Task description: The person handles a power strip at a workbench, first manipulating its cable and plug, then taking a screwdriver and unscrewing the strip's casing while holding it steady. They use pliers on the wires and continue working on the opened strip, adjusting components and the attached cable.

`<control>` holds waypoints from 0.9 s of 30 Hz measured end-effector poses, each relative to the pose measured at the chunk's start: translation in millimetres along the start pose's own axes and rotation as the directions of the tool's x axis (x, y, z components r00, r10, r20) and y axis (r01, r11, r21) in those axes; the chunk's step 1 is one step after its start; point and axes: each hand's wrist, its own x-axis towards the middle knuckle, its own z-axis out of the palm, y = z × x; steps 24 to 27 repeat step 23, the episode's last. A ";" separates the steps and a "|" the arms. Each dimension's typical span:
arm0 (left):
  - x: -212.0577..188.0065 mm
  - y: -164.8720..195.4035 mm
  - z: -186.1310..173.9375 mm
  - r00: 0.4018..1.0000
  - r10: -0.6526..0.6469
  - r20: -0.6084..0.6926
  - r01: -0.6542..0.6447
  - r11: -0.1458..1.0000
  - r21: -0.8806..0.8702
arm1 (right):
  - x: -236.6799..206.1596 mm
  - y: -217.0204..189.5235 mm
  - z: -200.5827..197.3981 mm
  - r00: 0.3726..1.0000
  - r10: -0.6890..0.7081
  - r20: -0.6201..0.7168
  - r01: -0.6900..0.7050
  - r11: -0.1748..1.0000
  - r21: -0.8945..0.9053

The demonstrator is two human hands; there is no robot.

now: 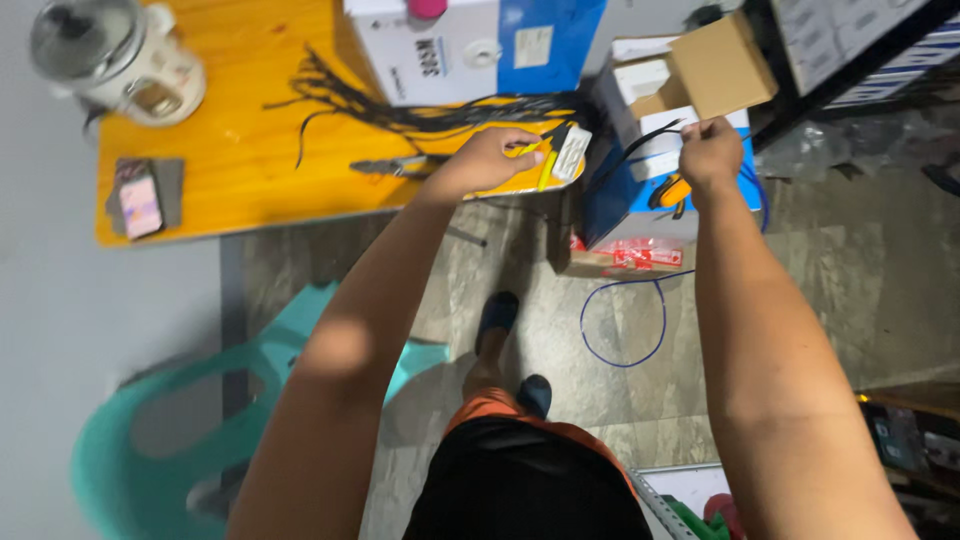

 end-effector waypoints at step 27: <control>-163.9 -29.8 -30.8 0.972 -0.184 -0.148 0.168 0.979 -0.119 | -61.2 24.7 16.7 1.000 -0.014 0.012 0.012 0.989 0.146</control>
